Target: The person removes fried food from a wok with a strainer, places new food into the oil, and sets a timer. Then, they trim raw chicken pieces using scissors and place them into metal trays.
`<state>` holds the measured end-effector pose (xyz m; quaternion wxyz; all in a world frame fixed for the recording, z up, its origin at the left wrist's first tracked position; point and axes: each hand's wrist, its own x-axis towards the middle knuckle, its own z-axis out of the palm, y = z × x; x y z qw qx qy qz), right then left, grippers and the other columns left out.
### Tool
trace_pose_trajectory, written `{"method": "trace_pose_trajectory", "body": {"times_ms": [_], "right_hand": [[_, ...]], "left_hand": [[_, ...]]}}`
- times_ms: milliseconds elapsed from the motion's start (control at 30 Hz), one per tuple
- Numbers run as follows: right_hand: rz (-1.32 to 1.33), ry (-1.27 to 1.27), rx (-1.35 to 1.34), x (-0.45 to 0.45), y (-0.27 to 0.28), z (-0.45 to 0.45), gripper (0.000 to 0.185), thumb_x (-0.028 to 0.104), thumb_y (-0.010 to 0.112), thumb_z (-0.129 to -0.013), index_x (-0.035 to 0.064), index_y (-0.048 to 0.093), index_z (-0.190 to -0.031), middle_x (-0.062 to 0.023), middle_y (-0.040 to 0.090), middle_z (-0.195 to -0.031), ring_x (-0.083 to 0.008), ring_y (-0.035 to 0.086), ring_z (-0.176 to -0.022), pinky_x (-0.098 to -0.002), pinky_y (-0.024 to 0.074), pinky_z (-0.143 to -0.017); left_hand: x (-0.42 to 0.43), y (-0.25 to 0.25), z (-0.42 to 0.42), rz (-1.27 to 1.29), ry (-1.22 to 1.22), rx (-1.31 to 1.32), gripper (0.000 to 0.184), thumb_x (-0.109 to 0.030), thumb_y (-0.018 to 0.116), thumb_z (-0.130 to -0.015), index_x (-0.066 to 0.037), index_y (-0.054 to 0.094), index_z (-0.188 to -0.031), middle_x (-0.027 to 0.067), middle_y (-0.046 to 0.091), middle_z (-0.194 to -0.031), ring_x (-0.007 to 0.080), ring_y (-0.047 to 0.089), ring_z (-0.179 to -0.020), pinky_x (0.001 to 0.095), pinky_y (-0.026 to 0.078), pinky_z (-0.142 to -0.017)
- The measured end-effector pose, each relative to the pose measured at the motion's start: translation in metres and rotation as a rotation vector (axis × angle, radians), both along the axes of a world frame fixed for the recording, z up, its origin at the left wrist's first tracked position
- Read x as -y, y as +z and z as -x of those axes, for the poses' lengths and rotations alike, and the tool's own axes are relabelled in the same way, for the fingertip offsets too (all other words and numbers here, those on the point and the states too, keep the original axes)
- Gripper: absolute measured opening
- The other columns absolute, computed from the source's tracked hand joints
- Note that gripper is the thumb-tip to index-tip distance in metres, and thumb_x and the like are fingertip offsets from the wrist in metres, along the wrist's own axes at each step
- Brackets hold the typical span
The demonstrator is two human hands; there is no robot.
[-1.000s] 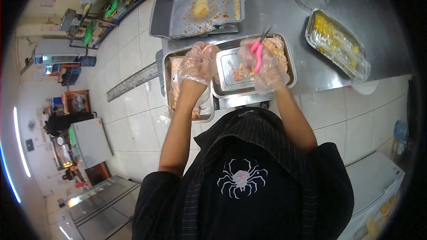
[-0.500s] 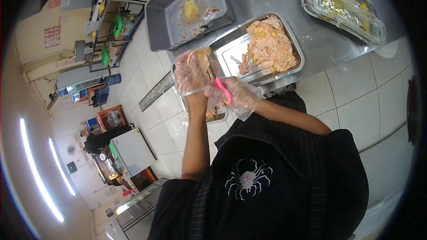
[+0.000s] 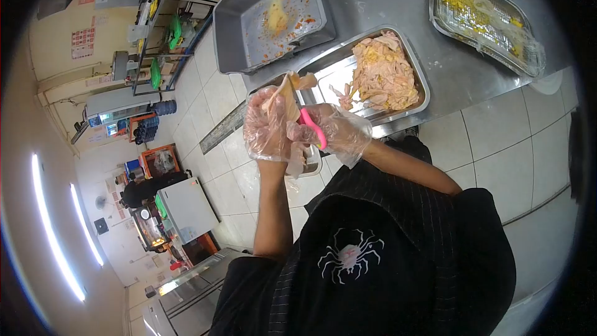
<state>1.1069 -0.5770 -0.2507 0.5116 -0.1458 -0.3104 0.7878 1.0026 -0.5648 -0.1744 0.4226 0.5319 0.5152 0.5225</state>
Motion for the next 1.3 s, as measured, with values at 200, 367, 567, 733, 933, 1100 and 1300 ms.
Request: {"method": "trace_pose_trajectory", "body": {"times_ms": [200,367,567,733,933,1100,1300], "right_hand": [[0.000,0.012,0.028,0.000,0.009,-0.005,0.030,0.028,0.073,-0.078,0.0008,0.063,-0.086,-0.0002,0.060,-0.074,-0.0062,0.051,-0.068,-0.0218,0.0437,-0.062],[-0.067,-0.024,0.230,-0.004,-0.008,-0.005,0.023,0.020,0.072,-0.080,0.0006,0.063,-0.088,0.0014,0.059,-0.080,-0.0052,0.052,-0.070,-0.0210,0.0441,-0.062],[0.017,0.070,0.077,-0.009,-0.014,-0.019,0.019,0.017,0.068,-0.082,0.0026,0.063,-0.092,-0.0011,0.060,-0.083,-0.0057,0.056,-0.070,-0.0192,0.0486,-0.060],[0.233,0.024,-0.193,-0.016,-0.033,-0.001,0.027,0.018,0.067,-0.083,0.0048,0.056,-0.104,-0.0029,0.061,-0.091,-0.0089,0.057,-0.079,-0.0234,0.0485,-0.066],[0.250,-0.189,0.050,-0.021,-0.033,-0.020,0.032,0.016,0.067,-0.083,0.0047,0.050,-0.108,-0.0029,0.057,-0.095,-0.0097,0.055,-0.083,-0.0208,0.0476,-0.065],[0.421,-0.247,-0.130,0.000,-0.030,-0.035,0.042,0.040,0.056,-0.089,0.0033,0.052,-0.109,-0.0036,0.058,-0.085,-0.0093,0.056,-0.066,-0.0207,0.0453,-0.055],[0.248,0.576,-0.066,0.040,-0.032,-0.018,0.053,0.049,0.058,-0.084,0.0001,0.054,-0.105,-0.0067,0.057,-0.080,-0.0100,0.054,-0.057,-0.0208,0.0495,-0.049]], "left_hand": [[0.010,0.014,0.002,0.128,-0.031,0.003,0.020,-0.006,0.058,-0.088,-0.001,0.051,-0.106,0.0065,0.057,-0.100,0.0099,0.056,-0.089,0.0215,0.047,-0.074],[0.014,0.012,0.010,0.165,-0.084,-0.030,0.021,-0.008,0.060,-0.087,-0.003,0.051,-0.106,0.0092,0.060,-0.093,0.0104,0.059,-0.074,0.0200,0.050,-0.059],[0.014,0.014,0.011,0.212,-0.128,-0.064,0.020,-0.003,0.057,-0.088,-0.002,0.052,-0.107,0.0060,0.055,-0.102,0.0088,0.054,-0.086,0.0211,0.046,-0.073],[0.008,0.028,0.008,0.293,-0.317,-0.354,0.030,-0.023,0.051,-0.094,-0.003,0.049,-0.117,0.0033,0.058,-0.089,0.0081,0.054,-0.074,0.0195,0.044,-0.065],[0.000,0.032,0.025,0.557,-0.243,-0.219,0.039,-0.024,0.052,-0.093,-0.003,0.043,-0.125,-0.0007,0.054,-0.073,0.0060,0.044,-0.053,0.0185,0.035,-0.047],[-0.012,0.011,0.036,0.366,-0.276,-0.399,0.036,-0.012,0.052,-0.092,-0.006,0.043,-0.127,-0.0025,0.051,-0.074,0.0041,0.043,-0.060,0.0193,0.037,-0.052],[-0.009,-0.006,0.028,0.232,-0.239,-0.330,0.034,-0.006,0.047,-0.092,-0.004,0.043,-0.126,0.0030,0.053,-0.085,0.0063,0.047,-0.071,0.0209,0.042,-0.063]]}}
